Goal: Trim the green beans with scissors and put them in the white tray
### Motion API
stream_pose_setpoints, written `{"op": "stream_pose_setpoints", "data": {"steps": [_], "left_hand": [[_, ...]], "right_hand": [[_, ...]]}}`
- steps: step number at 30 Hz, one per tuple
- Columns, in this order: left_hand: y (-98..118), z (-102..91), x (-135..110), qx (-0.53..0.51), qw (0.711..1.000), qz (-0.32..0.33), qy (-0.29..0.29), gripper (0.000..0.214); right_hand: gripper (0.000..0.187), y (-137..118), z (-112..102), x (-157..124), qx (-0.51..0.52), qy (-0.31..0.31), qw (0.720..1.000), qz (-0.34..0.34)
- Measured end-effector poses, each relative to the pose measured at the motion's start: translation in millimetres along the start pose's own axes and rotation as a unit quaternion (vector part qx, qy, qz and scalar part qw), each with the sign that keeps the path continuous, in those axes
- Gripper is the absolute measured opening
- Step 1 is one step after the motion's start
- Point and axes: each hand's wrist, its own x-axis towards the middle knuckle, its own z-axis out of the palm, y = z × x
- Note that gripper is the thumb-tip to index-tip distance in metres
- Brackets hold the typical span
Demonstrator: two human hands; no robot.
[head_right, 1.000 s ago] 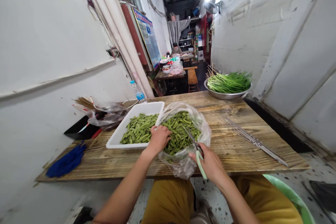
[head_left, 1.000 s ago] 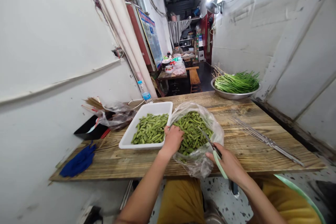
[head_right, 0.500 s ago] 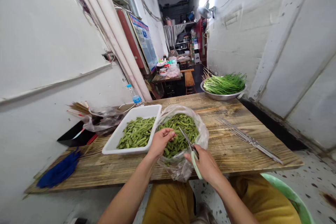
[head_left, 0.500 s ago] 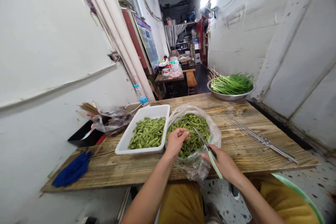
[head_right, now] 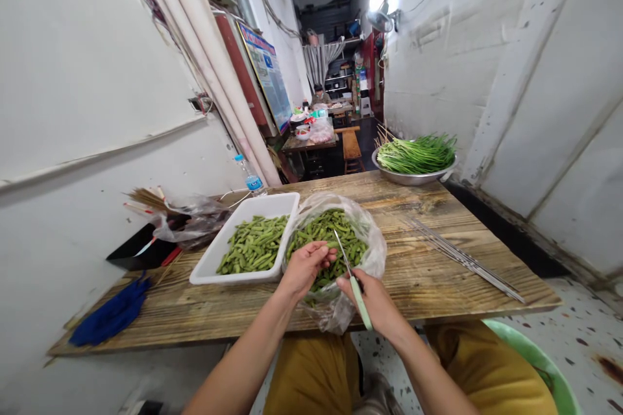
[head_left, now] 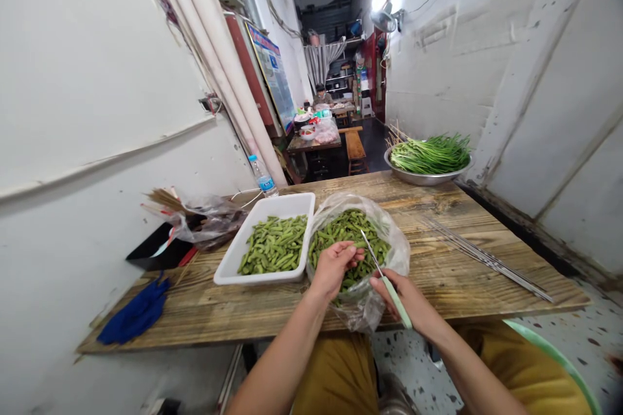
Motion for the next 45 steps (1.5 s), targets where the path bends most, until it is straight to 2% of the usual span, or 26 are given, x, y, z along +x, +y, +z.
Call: {"op": "stream_pose_setpoints", "data": {"steps": [5,10,13,18,21,26,30,35,40,43,45], "left_hand": [[-6.2,-1.8,1.4,0.003,1.0,0.006,0.009,0.035],[-6.2,-8.5,9.8,0.055,0.994,0.073,0.068,0.028],[-3.0,-10.2,9.5,0.054,0.995,0.072,0.048,0.027],[0.9,-8.6,6.2,0.057,0.996,0.071,-0.016,0.032],[-0.2,-9.9,7.6,0.125,0.988,0.083,-0.027,0.037],[-3.8,-15.2,9.1,0.219,0.971,0.092,-0.029,0.033],[1.0,-15.5,5.0,0.306,0.942,0.117,-0.076,0.026],[12.5,-13.9,0.2,0.33,0.924,0.146,-0.125,0.031],[8.8,-16.1,1.4,0.317,0.931,0.116,-0.139,0.031],[8.8,-25.5,2.6,0.349,0.924,0.119,-0.098,0.027],[18.2,-38.0,2.2,0.403,0.902,0.156,-0.009,0.022]], "right_hand": [[0.039,5.6,0.4,2.1,0.002,0.008,1.0,0.014],[0.038,12.6,-2.0,1.0,-0.021,0.01,1.0,0.008],[0.039,14.6,-4.3,-1.3,-0.046,0.016,0.999,0.002],[0.046,6.7,-8.1,-5.4,-0.087,0.011,0.996,-0.015],[0.05,0.3,-10.2,-6.8,-0.119,0.015,0.992,-0.027],[0.053,0.8,-13.2,-4.2,-0.213,0.055,0.975,-0.03],[0.057,2.2,-16.3,-2.1,-0.254,0.041,0.966,-0.023],[0.05,-2.3,-18.1,-4.1,-0.248,0.02,0.968,-0.025],[0.035,-6.9,-15.5,-6.5,-0.188,0.005,0.982,-0.022],[0.034,-3.8,-15.6,-6.1,-0.166,-0.004,0.986,-0.025],[0.036,1.7,-17.7,-5.2,-0.176,-0.001,0.984,-0.018]]}}
